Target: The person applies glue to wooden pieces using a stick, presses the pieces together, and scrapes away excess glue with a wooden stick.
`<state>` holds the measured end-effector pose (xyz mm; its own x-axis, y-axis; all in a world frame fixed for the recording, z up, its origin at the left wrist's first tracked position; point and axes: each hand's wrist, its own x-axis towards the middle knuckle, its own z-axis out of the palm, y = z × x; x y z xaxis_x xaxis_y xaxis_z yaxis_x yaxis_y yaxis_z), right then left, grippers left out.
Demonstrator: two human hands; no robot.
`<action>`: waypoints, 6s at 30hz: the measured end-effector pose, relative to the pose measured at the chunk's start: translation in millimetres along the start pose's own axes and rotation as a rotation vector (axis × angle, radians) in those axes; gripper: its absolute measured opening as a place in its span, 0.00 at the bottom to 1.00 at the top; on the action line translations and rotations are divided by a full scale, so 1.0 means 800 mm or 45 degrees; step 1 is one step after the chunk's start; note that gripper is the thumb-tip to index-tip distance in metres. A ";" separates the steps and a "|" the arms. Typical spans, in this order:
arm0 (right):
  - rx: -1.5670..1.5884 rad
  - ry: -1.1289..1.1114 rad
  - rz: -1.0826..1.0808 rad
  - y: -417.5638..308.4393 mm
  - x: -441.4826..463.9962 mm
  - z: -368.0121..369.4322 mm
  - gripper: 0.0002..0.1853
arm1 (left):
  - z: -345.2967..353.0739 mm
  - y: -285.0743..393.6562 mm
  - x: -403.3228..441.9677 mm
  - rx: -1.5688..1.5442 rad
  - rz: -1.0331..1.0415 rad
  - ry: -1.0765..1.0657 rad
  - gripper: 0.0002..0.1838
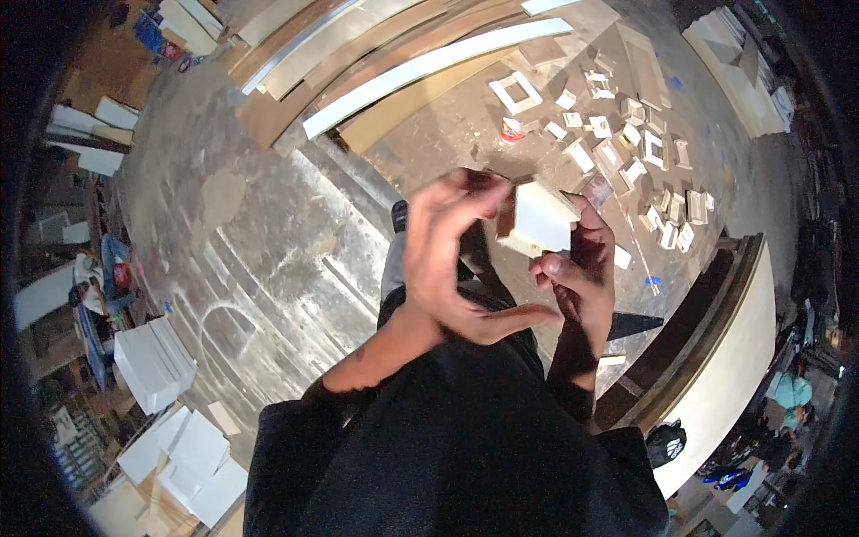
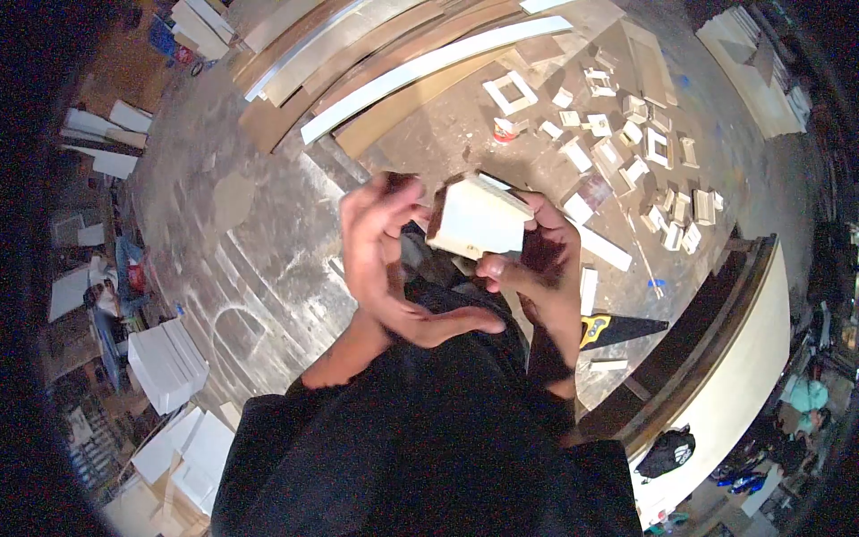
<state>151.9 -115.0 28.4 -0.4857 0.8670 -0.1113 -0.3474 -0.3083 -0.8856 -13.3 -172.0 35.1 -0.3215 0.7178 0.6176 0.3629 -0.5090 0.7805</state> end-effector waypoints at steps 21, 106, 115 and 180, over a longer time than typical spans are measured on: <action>0.690 -0.127 0.103 0.020 0.004 -0.020 0.34 | -0.002 -0.012 -0.002 -0.670 -0.153 -0.159 0.33; 0.028 -0.128 -0.165 -0.003 -0.005 -0.007 0.51 | -0.012 -0.060 0.020 -0.861 -0.484 -0.518 0.50; -0.008 -0.164 -0.153 0.000 -0.004 -0.009 0.52 | -0.016 -0.058 0.018 -0.849 -0.528 -0.518 0.50; 0.024 -0.089 -0.112 -0.008 -0.002 -0.003 0.51 | -0.010 -0.052 0.027 -0.839 -0.523 -0.535 0.49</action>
<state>156.9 -113.4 33.6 -0.5074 0.8617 -0.0012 -0.4056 -0.2400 -0.8820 -42.6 -138.9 16.7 0.0799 0.9536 0.2903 -0.3306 -0.2494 0.9102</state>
